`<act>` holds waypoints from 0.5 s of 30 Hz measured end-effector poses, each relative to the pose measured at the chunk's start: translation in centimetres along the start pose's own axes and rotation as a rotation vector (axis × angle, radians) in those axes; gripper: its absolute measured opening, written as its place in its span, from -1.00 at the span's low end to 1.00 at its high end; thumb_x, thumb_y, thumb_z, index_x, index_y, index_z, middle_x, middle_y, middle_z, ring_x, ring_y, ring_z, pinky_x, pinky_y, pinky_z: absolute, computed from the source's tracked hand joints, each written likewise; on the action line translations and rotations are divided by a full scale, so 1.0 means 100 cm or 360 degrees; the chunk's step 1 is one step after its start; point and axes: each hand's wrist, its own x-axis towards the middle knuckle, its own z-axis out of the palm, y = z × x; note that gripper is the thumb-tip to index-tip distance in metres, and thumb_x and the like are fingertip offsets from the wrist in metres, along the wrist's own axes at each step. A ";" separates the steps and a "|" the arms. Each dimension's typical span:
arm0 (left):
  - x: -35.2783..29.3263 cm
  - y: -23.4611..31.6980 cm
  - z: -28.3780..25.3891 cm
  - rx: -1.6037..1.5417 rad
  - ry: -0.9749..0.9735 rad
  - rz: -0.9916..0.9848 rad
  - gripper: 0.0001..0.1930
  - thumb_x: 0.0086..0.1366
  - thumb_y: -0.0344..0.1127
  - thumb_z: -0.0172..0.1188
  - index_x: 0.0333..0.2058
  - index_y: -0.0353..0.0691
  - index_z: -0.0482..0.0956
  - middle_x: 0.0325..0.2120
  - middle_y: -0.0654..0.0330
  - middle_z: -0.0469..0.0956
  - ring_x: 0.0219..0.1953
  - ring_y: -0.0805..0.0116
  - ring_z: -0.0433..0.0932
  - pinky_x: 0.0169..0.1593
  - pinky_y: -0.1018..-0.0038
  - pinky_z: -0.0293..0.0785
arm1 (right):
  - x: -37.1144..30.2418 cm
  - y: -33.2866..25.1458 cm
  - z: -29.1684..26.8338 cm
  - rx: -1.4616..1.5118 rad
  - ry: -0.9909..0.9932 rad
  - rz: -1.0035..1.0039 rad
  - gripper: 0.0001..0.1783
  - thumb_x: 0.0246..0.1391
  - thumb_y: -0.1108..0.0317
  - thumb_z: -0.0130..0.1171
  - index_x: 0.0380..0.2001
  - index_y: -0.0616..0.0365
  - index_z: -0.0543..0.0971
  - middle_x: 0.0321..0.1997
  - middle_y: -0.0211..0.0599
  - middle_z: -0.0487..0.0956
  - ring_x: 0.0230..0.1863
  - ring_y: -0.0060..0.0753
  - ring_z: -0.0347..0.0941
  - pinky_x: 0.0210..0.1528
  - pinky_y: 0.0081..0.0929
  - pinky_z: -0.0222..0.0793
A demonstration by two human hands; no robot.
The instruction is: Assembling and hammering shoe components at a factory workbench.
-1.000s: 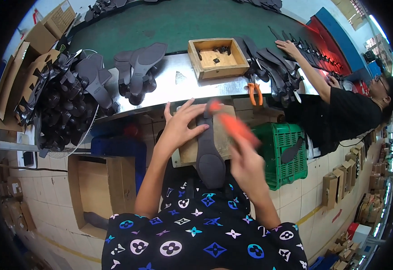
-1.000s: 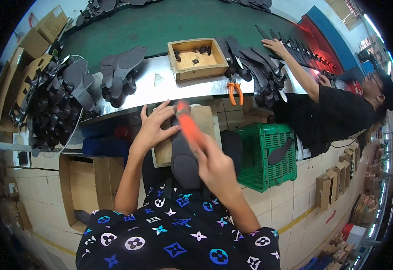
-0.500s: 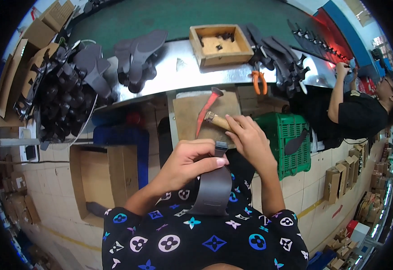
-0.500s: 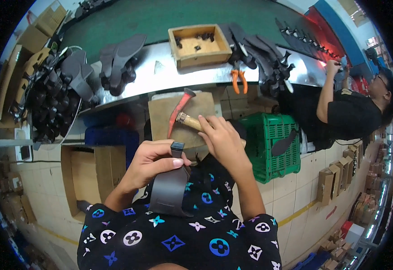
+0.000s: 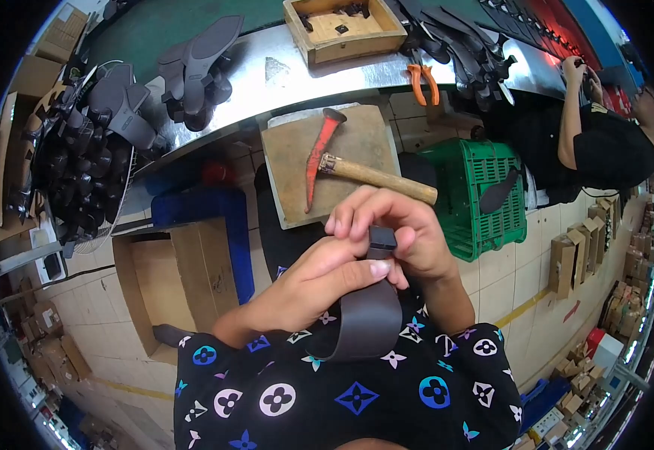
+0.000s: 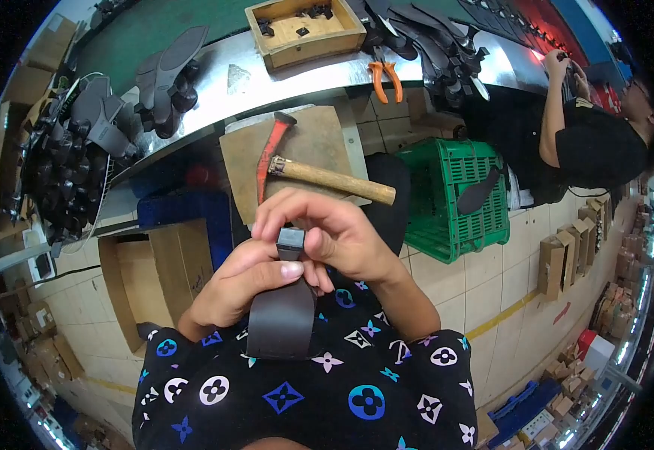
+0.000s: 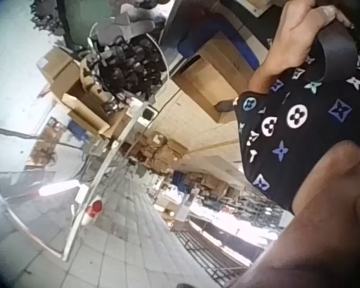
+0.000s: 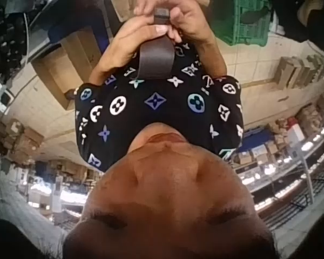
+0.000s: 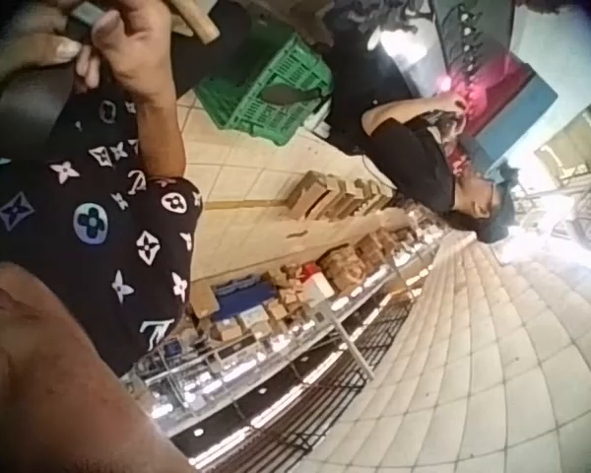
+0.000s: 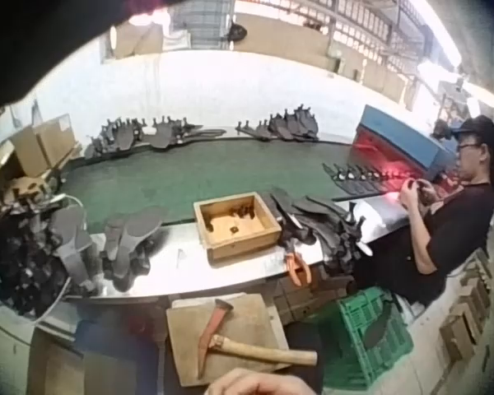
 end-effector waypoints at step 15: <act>0.050 -0.021 -0.090 0.1710 0.1240 0.1428 -0.79 0.18 -0.31 0.31 -0.20 -0.16 0.71 -0.26 0.21 0.66 -0.10 0.29 0.57 0.10 0.34 0.22 | -0.047 0.021 -0.052 -0.1590 0.0807 0.0142 -0.75 0.38 0.30 -0.07 -0.14 0.28 0.46 -0.66 -0.43 0.33 -0.68 -0.68 0.25 -0.62 -0.59 0.19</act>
